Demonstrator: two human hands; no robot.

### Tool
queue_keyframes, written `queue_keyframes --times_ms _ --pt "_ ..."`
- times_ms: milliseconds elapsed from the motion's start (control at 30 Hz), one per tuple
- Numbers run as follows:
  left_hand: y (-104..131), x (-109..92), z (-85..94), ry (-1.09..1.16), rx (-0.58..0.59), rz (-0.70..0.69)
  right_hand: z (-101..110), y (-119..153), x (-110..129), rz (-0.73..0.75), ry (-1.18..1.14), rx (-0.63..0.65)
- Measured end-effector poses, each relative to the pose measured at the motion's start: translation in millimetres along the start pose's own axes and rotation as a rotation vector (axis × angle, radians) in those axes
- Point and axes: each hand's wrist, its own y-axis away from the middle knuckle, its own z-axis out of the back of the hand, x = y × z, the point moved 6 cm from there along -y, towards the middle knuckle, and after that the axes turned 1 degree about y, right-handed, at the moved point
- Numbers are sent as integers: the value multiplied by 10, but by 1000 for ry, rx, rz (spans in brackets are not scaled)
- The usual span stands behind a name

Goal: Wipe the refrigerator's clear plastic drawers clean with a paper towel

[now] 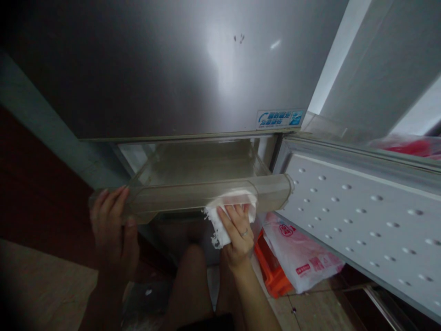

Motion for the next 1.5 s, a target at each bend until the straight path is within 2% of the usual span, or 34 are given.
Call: queue_keyframes --times_ms 100,433,700,933,1100,1233,1333,1500 --pt "3 3 1 -6 -4 3 -22 -50 1 43 30 -45" --pt "-4 9 -6 -12 -7 -5 -134 -51 -86 100 177 -69" --pt "-1 5 -2 -6 4 14 -175 -206 -24 141 105 -64" --pt "-12 -16 -10 -2 5 10 -203 -166 -2 103 84 -52" --pt "-9 -11 -7 -10 -3 18 -507 -111 263 91 -19 73" --pt "-8 -10 -2 -12 10 22 -736 -139 546 74 13 54" --pt "-12 -12 0 -13 12 21 -880 -163 716 53 -8 134" --pt "-6 -6 1 -15 -1 8 -945 -192 863 127 -28 298"
